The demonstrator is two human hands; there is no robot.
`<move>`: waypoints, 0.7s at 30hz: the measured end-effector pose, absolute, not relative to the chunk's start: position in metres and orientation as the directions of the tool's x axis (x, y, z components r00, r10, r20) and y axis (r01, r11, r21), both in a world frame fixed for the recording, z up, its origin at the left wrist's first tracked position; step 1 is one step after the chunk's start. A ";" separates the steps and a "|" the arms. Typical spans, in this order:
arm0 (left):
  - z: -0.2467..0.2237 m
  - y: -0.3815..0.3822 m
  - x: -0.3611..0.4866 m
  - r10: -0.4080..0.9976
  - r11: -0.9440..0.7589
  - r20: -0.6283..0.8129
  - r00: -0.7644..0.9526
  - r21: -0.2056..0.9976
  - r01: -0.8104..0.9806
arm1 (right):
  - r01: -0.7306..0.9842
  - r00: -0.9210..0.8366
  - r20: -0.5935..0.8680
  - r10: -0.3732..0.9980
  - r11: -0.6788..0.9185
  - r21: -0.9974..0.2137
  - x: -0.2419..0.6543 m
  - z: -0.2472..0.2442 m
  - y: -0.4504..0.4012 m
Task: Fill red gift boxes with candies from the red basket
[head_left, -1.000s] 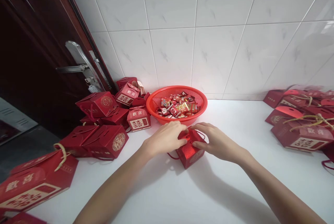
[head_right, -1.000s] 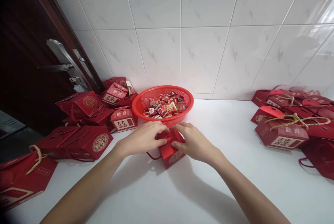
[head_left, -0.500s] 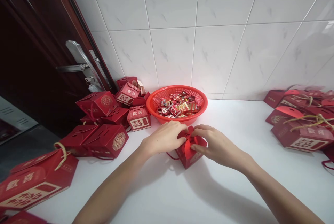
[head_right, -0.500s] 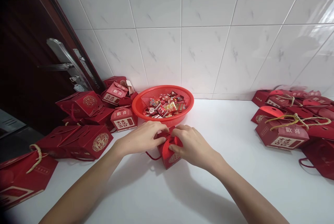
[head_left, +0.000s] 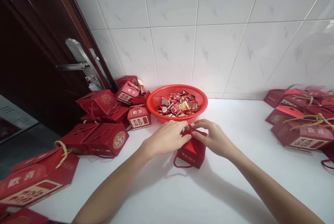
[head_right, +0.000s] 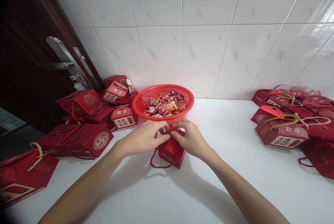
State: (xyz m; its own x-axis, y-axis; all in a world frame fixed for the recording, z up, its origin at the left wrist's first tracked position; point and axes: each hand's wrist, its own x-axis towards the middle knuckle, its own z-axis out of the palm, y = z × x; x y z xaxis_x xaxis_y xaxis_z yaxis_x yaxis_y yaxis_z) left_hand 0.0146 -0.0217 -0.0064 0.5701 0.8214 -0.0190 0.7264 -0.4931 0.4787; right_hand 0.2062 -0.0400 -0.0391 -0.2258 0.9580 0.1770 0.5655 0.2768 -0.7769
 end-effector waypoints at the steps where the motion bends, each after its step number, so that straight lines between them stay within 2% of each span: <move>1: -0.007 -0.023 0.016 0.825 -0.480 -0.019 0.565 0.503 0.719 | 0.521 -0.224 0.158 0.962 0.255 -0.815 0.207 -0.039 -0.038; 6: -0.010 -0.027 0.018 0.837 -0.439 -0.027 0.547 0.563 0.700 | 0.377 -0.294 0.093 0.951 0.204 -0.903 0.209 -0.038 -0.035; 10: -0.006 -0.022 0.014 0.802 -0.458 -0.063 0.594 0.574 0.679 | 0.377 -0.294 0.051 0.954 0.164 -0.912 0.208 -0.039 -0.036; 16: -0.003 -0.007 0.011 0.757 -0.592 0.059 0.651 0.484 0.644 | 0.344 -0.284 -0.003 0.959 0.099 -0.934 0.206 -0.041 -0.037; 21: -0.007 -0.001 0.013 0.728 -0.572 0.001 0.685 0.552 0.607 | 0.317 -0.340 0.003 0.940 0.118 -0.941 0.207 -0.036 -0.037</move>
State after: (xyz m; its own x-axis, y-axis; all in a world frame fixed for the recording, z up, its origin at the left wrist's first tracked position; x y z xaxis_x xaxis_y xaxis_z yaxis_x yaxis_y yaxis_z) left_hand 0.0129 -0.0007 -0.0069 0.6854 0.7281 0.0007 0.6071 -0.5720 0.5516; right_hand 0.2069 -0.0371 -0.0358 -0.3404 0.9403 0.0030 0.3169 0.1177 -0.9411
